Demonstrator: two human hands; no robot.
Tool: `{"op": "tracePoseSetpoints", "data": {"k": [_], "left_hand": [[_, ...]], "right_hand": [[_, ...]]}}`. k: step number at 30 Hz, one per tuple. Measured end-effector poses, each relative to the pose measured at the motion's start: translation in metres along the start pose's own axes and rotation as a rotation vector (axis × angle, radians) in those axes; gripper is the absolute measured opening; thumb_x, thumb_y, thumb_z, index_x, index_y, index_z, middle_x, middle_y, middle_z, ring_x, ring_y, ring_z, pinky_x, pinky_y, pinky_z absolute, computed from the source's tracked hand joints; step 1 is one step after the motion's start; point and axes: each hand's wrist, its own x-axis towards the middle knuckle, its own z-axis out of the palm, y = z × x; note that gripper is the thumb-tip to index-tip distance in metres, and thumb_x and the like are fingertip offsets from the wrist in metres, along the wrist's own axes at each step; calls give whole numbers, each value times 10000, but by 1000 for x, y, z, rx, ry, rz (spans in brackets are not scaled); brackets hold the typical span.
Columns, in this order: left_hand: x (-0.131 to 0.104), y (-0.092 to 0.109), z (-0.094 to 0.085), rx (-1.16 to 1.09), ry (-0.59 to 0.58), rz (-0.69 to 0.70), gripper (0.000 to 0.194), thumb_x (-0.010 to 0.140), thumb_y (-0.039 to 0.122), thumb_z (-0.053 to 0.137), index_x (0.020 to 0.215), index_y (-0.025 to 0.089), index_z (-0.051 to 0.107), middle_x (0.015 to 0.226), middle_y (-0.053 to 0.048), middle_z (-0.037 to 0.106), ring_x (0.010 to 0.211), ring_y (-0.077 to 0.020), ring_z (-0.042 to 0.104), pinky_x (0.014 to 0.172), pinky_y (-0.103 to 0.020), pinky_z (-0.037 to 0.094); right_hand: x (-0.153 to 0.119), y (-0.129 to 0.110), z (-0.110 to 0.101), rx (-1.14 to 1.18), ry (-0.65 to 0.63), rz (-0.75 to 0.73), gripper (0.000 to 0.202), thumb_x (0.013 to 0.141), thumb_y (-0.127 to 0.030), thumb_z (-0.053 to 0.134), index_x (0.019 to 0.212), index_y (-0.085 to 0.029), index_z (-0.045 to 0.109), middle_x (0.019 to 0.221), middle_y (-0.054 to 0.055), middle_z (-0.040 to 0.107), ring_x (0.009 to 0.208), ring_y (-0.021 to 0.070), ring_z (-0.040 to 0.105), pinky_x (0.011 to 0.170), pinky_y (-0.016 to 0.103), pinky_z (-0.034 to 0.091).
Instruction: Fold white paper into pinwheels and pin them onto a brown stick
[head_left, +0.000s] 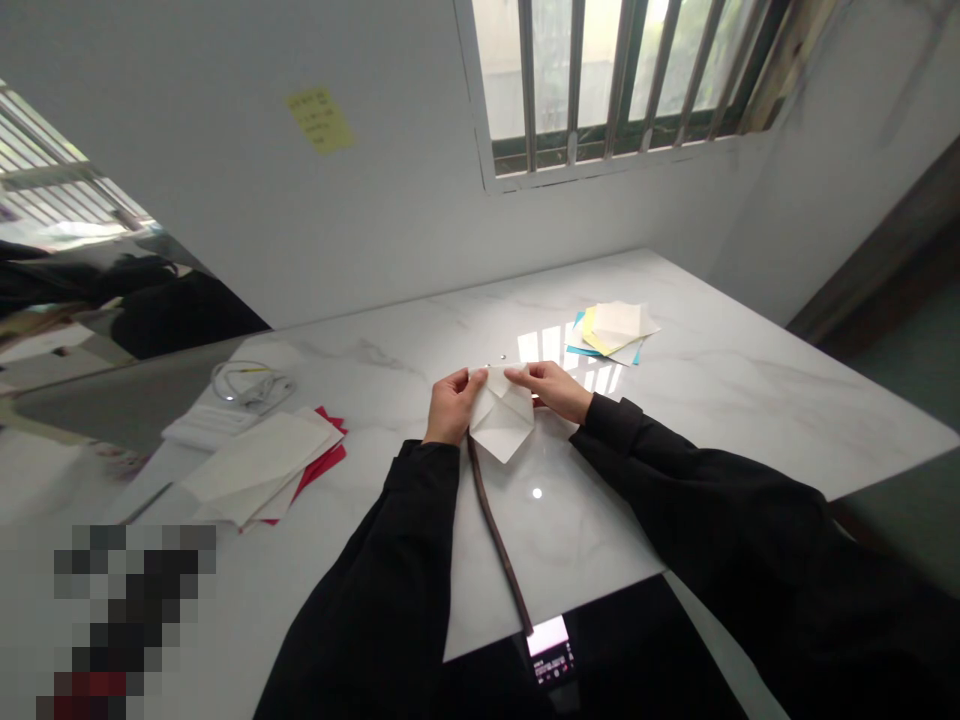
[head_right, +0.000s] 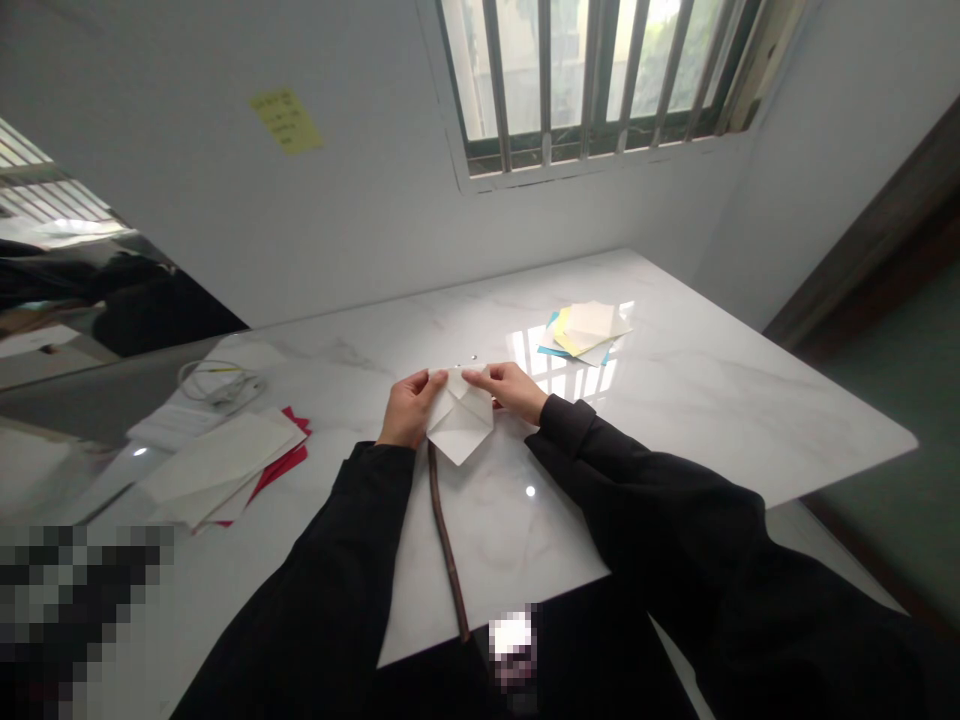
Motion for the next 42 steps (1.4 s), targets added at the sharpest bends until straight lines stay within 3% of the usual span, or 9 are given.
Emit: {"op": "tracePoseSetpoints", "data": {"k": [4,14,24,35,42], "left_hand": [[-1,2,1,-2,1,7,484,713,604,847,808,140,749,758,-42,716,619,-146,562,550,-245,407],[3,-3,1,-26,51,-8,559,721,697,786,725,145,693,624,-7,602,575,-130,498,514,-236,364],[-2,5,3,31,-11,-4,531,724,665,798,761,142,714,674,-11,637,579,-122,484,519,-234,341],[2,-1,1,-40,39,-38,542,690,672,822,773,146,720,655,-12,640,561,-125,496,518,-238,356],[0,2,3,-52,37,-44,543,685,674,821,759,147,712,644,-15,632,551,-130,508,501,-244,364]], "right_hand": [[1,-2,-1,-17,39,-19,552,794,-703,744,814,-151,731,798,37,679,705,132,627,608,228,510],[6,5,-4,-76,38,-77,525,772,-661,759,777,-136,735,734,34,646,632,113,541,567,236,457],[1,-3,0,-37,65,-51,580,751,-718,754,788,-141,717,741,28,622,655,118,554,573,228,475],[4,-4,-3,-31,137,-101,614,747,-752,738,671,-154,622,612,-10,512,558,92,483,495,211,423],[-7,-8,1,-96,-111,-10,430,714,-486,884,946,-153,742,891,56,729,730,142,641,596,220,519]]}}
